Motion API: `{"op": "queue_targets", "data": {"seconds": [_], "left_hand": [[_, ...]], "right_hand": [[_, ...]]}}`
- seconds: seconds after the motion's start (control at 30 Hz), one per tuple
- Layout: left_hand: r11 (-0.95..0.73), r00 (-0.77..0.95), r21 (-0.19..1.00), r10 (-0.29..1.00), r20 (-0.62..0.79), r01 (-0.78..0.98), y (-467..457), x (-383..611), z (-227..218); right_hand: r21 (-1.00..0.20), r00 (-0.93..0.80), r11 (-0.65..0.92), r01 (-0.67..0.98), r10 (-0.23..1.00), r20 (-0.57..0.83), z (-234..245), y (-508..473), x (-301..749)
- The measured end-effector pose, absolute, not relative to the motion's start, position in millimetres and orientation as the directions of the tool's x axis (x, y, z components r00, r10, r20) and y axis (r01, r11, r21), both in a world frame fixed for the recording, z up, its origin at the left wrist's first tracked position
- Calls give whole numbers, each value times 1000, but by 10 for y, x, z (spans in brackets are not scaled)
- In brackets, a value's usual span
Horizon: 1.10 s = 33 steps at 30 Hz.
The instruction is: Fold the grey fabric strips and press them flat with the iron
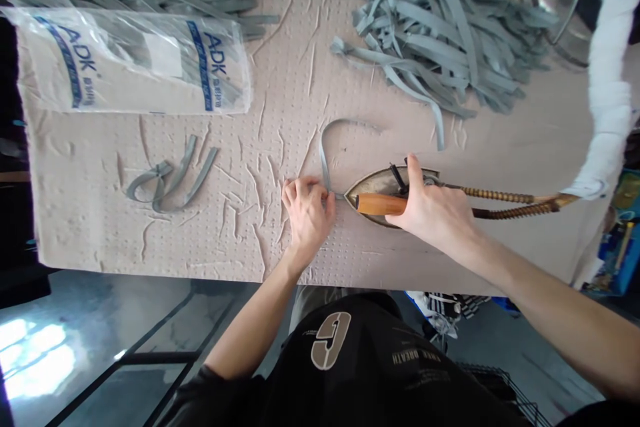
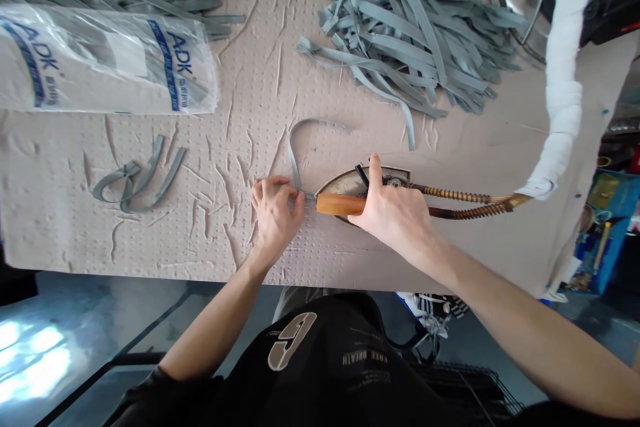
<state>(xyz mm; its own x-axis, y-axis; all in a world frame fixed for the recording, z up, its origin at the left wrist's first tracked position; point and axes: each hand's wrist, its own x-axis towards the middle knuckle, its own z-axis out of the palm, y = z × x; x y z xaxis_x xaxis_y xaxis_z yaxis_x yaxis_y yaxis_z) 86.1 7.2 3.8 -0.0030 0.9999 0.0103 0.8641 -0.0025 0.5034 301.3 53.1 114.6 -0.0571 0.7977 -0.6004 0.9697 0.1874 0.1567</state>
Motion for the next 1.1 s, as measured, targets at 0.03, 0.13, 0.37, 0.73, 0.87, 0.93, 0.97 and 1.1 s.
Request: {"op": "queue_targets", "data": {"seconds": [0.03, 0.13, 0.37, 0.73, 0.87, 0.93, 0.97, 1.1], "left_hand": [[14, -5, 505, 1000, -19, 863, 83, 863, 75], [43, 27, 492, 991, -135, 870, 122, 836, 187], [-6, 122, 371, 950, -289, 928, 216, 779, 318], [-85, 191, 432, 959, -209, 898, 202, 692, 221], [-105, 189, 498, 974, -122, 861, 115, 645, 109], [-109, 177, 513, 981, -84, 851, 74, 633, 47], [-114, 173, 521, 983, -66, 846, 57, 629, 18], [-137, 167, 533, 986, -8, 835, 21, 612, -58]], "right_hand": [[160, -58, 191, 968, 798, -600, 1142, 534, 3010], [165, -64, 203, 965, 795, -604, 1128, 543, 2978], [143, -119, 244, 959, 807, -578, 1106, 545, 2816], [182, -107, 257, 949, 808, -580, 1104, 530, 2863], [167, -141, 285, 944, 803, -579, 1105, 576, 2722], [143, -174, 307, 941, 800, -575, 1110, 605, 2641], [131, -191, 319, 939, 798, -571, 1113, 618, 2608], [87, -221, 323, 942, 796, -563, 1128, 648, 2564]]}}
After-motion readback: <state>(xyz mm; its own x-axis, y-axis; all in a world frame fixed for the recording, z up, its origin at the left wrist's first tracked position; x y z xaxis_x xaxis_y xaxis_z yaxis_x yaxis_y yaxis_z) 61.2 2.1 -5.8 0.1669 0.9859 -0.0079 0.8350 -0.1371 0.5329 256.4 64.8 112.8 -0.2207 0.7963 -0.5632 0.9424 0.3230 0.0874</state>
